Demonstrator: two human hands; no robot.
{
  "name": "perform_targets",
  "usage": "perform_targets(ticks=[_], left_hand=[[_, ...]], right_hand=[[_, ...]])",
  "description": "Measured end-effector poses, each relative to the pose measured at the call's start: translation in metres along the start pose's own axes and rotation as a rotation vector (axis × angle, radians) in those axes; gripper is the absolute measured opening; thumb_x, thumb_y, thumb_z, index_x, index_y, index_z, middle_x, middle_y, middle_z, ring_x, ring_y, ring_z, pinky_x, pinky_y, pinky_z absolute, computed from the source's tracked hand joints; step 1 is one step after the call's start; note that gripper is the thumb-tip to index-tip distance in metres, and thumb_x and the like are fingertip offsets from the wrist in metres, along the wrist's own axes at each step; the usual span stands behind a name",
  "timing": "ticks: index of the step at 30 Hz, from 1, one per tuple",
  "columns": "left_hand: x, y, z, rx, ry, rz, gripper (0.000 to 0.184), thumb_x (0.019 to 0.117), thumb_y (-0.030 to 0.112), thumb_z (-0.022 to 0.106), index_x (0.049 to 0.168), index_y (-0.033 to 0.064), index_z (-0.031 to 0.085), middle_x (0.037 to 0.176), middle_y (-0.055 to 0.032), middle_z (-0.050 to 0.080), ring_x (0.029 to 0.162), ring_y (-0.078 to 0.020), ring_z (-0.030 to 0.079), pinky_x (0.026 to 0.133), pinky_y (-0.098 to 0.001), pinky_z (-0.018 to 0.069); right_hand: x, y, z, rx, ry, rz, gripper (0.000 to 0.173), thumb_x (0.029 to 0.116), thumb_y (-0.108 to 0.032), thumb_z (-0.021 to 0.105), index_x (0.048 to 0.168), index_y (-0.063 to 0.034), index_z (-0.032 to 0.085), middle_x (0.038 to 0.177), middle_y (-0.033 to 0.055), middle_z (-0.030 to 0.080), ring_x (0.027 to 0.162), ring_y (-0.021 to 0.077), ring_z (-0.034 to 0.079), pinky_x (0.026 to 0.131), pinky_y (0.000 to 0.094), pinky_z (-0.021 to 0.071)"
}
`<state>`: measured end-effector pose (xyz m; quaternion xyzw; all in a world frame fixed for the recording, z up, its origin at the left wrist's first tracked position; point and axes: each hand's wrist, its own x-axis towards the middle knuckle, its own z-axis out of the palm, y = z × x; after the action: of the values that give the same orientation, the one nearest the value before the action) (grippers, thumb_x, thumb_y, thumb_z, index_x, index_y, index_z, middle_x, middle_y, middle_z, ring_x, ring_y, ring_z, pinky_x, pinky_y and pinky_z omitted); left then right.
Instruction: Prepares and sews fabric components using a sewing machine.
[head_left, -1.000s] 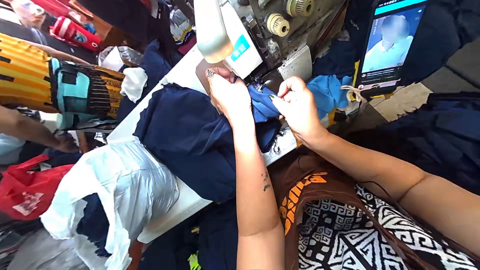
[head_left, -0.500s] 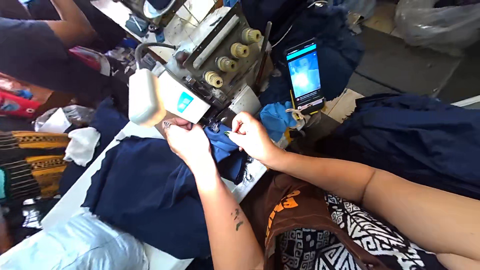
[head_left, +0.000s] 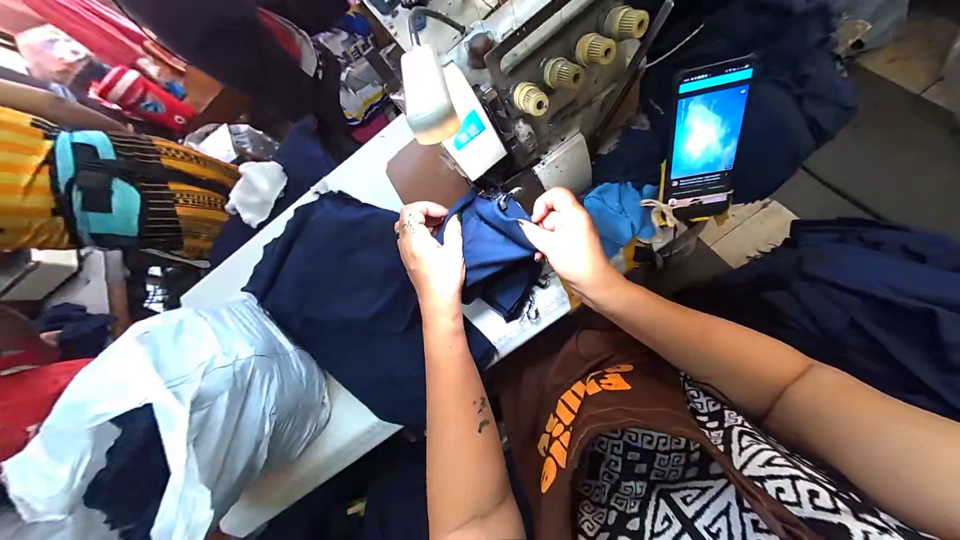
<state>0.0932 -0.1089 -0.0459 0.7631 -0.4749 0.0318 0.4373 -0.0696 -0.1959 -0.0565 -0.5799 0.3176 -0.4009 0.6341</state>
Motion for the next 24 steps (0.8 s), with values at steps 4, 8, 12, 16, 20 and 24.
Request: perform_targets(ticks=[4,8,12,16,20,24], left_hand=[[0.003,0.002,-0.002,0.042,-0.021,-0.033,0.015,0.0959,0.008,0.065,0.109,0.004,0.06,0.108,-0.0111,0.063,0.097,-0.0177,0.062,0.086,-0.0333,0.0519],[0.002,-0.001,-0.001,-0.007,0.01,-0.019,0.015,0.0941,0.007,0.067,0.108,0.0037,0.062,0.109,-0.0102,0.064,0.099,-0.0168,0.062,0.086,-0.0317,0.0525],[-0.003,0.0,0.004,-0.023,0.117,0.046,0.019,0.093,0.007,0.07,0.11,0.0037,0.061,0.114,-0.009,0.064,0.108,-0.0166,0.061,0.093,-0.0316,0.0518],[-0.021,0.008,0.011,0.09,0.187,0.259,0.01,0.0973,0.005,0.061,0.101,0.0066,0.069,0.124,-0.0103,0.066,0.129,-0.0266,0.054,0.111,-0.0438,0.0409],[-0.042,0.018,0.018,0.045,0.237,0.277,0.01,0.095,0.002,0.063,0.099,0.0048,0.072,0.112,-0.01,0.07,0.12,-0.0237,0.06,0.111,-0.0428,0.0399],[-0.033,0.024,0.015,0.0,0.35,0.251,0.006,0.096,0.001,0.062,0.098,0.0036,0.067,0.106,-0.0072,0.071,0.112,-0.02,0.064,0.101,-0.0377,0.0504]], right_hand=[[0.004,0.001,0.003,-0.018,0.015,-0.023,0.018,0.0905,0.0,0.07,0.098,-0.0011,0.055,0.065,-0.0003,0.048,0.05,0.005,0.051,0.05,0.0207,0.0507],[0.009,0.001,0.002,-0.058,0.004,0.0,0.018,0.0908,-0.003,0.072,0.097,-0.0028,0.055,0.063,-0.0002,0.049,0.048,0.006,0.05,0.047,0.0213,0.049],[0.014,0.004,-0.001,-0.178,-0.034,-0.054,0.016,0.0914,-0.009,0.071,0.099,-0.007,0.057,0.061,-0.0025,0.047,0.049,0.0058,0.045,0.05,0.0226,0.0423],[0.022,-0.01,-0.011,-0.45,-0.133,-0.291,0.018,0.1008,-0.016,0.061,0.117,-0.01,0.066,0.075,0.0036,0.059,0.062,0.0164,0.054,0.061,0.0372,0.0489],[0.029,-0.033,-0.011,-0.682,-0.255,-0.504,0.029,0.096,-0.034,0.069,0.115,-0.0134,0.075,0.104,0.012,0.061,0.085,0.0239,0.063,0.07,0.0405,0.0546],[0.044,-0.037,-0.007,-0.614,-0.331,-0.538,0.02,0.0972,-0.022,0.065,0.091,-0.0046,0.072,0.102,0.0121,0.065,0.087,0.0223,0.066,0.071,0.0403,0.0562]])
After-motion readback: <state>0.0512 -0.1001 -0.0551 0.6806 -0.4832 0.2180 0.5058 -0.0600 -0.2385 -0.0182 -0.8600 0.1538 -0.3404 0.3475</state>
